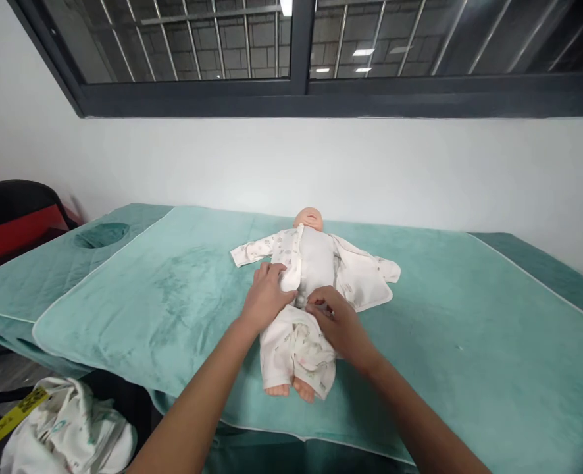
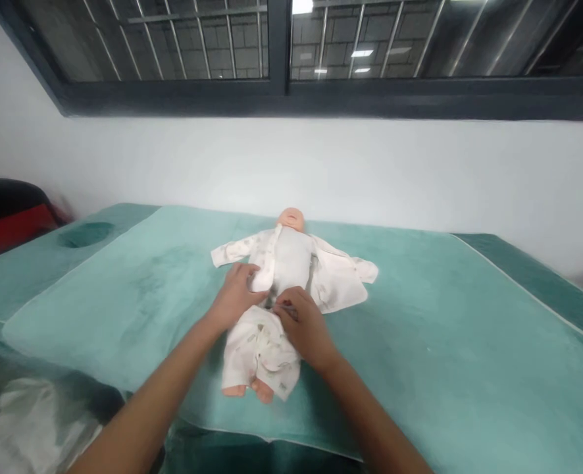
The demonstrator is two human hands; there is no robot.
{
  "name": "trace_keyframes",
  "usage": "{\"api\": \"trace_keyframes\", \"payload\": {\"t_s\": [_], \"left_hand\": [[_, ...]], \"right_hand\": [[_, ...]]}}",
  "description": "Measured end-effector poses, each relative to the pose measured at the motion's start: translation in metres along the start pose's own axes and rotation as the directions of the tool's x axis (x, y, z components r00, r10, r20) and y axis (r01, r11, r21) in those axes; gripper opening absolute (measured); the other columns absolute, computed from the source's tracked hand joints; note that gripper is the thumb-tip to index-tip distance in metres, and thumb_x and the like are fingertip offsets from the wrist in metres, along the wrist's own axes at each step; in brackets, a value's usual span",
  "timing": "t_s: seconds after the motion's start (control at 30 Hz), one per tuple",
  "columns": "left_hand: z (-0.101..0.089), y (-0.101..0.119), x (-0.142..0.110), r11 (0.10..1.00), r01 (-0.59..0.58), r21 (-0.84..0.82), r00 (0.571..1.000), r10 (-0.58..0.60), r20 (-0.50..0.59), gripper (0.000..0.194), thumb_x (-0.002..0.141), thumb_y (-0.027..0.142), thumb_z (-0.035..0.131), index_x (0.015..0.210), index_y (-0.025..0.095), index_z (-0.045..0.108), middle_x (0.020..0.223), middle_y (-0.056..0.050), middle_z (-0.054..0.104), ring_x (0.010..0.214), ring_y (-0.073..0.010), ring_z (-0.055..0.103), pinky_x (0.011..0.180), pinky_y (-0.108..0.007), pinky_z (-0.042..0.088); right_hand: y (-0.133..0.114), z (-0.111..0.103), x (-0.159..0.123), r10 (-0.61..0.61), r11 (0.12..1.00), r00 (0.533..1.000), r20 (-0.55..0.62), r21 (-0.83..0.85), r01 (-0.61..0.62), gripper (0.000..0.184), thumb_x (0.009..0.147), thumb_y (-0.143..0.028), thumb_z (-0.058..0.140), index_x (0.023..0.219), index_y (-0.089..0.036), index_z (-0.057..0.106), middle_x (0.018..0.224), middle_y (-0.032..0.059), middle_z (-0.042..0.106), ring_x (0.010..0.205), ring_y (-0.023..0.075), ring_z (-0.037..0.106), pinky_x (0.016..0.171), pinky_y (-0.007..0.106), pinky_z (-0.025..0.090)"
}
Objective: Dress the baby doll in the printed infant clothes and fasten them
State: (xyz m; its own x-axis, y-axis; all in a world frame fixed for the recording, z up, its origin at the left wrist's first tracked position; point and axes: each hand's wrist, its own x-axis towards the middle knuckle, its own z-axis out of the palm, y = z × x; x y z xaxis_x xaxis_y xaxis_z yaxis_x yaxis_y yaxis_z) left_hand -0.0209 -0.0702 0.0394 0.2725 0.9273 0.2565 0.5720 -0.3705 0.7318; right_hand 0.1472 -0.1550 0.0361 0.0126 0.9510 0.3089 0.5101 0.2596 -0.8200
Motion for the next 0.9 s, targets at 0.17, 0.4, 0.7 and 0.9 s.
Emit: {"api": "trace_keyframes", "payload": {"t_s": [0.17, 0.4, 0.7, 0.9], "left_hand": [[-0.007, -0.008, 0.001, 0.993, 0.039, 0.110, 0.985, -0.020, -0.172, 0.016, 0.090, 0.032, 0.046, 0.091, 0.021, 0.057, 0.086, -0.005, 0.061, 0.083, -0.0211, 0.058, 0.075, -0.032, 0.042], [-0.038, -0.061, -0.001, 0.909, 0.365, -0.201, 0.835, -0.415, -0.362, 0.017, 0.081, 0.029, 0.054, 0.094, 0.018, 0.056, 0.078, -0.004, 0.061, 0.072, -0.0196, 0.058, 0.070, -0.031, 0.044], [-0.037, -0.032, -0.041, 0.920, 0.120, -0.373, 0.972, -0.033, 0.233, 0.020, 0.084, 0.038, 0.058, 0.086, 0.019, 0.064, 0.085, -0.003, 0.062, 0.082, -0.0172, 0.056, 0.076, -0.026, 0.043], [-0.053, -0.030, -0.034, 0.945, 0.053, -0.323, 0.905, 0.092, 0.415, 0.021, 0.082, 0.041, 0.064, 0.088, 0.022, 0.059, 0.115, -0.006, 0.055, 0.108, -0.0198, 0.055, 0.093, -0.028, 0.044]], "right_hand": [[0.003, -0.009, -0.008, -0.080, 0.996, 0.991, 0.103, -0.020, 0.083, 0.014, 0.089, -0.034, 0.060, 0.086, -0.021, 0.060, 0.097, 0.0058, 0.057, 0.092, 0.0189, 0.053, 0.086, 0.033, 0.043], [0.010, -0.038, -0.010, 0.121, 0.989, 0.956, 0.267, 0.047, -0.139, 0.024, 0.091, -0.043, 0.055, 0.087, -0.019, 0.058, 0.082, -0.0002, 0.054, 0.077, 0.0147, 0.048, 0.069, 0.027, 0.038], [0.020, -0.049, -0.017, 0.045, 0.999, 0.908, 0.417, -0.008, -0.046, 0.022, 0.089, -0.036, 0.057, 0.076, -0.020, 0.053, 0.091, 0.0019, 0.055, 0.086, 0.0166, 0.052, 0.078, 0.029, 0.042], [0.030, -0.039, -0.016, -0.118, 0.964, 0.989, 0.094, -0.226, 0.137, 0.017, 0.094, -0.031, 0.050, 0.081, -0.021, 0.048, 0.134, 0.0101, 0.045, 0.112, 0.0212, 0.053, 0.093, 0.037, 0.043]]}}
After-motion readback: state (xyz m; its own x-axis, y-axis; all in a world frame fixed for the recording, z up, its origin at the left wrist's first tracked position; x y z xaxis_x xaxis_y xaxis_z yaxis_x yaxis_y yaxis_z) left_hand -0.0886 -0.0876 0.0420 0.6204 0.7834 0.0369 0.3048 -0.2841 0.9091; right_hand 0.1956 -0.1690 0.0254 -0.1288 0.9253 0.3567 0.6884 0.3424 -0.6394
